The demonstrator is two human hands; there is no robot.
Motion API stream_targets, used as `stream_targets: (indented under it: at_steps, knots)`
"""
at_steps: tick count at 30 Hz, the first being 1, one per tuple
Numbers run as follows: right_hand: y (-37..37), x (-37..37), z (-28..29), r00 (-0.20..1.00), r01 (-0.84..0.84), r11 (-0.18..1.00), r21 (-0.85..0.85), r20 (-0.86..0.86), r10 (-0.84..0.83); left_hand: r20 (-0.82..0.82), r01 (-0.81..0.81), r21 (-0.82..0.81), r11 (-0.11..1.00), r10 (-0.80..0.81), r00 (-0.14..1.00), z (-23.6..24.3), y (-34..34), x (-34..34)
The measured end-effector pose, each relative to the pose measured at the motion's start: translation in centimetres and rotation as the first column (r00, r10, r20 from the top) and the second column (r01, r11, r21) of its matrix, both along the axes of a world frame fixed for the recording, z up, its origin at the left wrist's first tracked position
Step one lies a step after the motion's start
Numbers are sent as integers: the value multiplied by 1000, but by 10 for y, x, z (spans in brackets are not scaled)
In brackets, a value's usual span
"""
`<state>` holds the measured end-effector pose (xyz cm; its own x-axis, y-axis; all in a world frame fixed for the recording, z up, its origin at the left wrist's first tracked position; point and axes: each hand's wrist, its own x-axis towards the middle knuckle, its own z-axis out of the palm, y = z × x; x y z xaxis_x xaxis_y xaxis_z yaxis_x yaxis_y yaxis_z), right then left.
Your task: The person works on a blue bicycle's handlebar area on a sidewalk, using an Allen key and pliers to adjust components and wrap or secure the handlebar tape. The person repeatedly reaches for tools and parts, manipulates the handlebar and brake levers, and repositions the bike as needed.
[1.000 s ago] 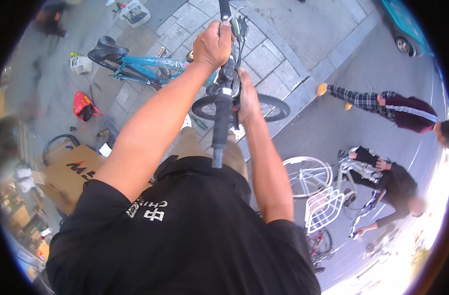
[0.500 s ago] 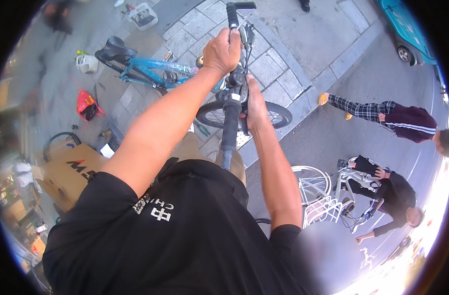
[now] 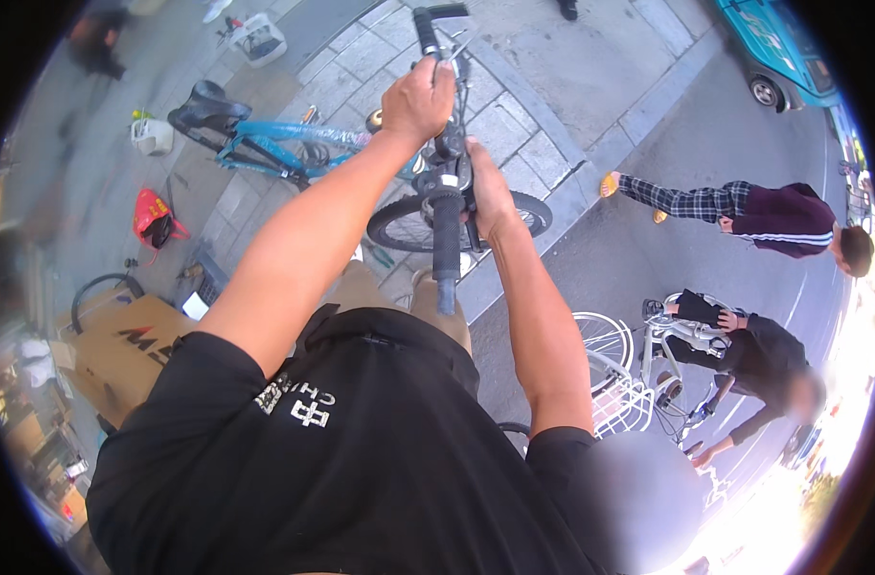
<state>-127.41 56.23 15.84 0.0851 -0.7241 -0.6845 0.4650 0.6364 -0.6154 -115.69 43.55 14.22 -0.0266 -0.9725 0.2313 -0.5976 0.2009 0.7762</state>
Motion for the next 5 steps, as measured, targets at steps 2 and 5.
stream_targets:
  at_steps: [2, 5]
  knots:
    - [-9, -15, 1, 990, -138, 989, 52, -7, 139, 16, 12, -24, 1000, -12, 1000, 5, 2, -1]
    - [-29, -27, -7, 978, -203, 976, 84, 69, 197, 21, 54, -18, 998, -54, 998, 5, 1, -1]
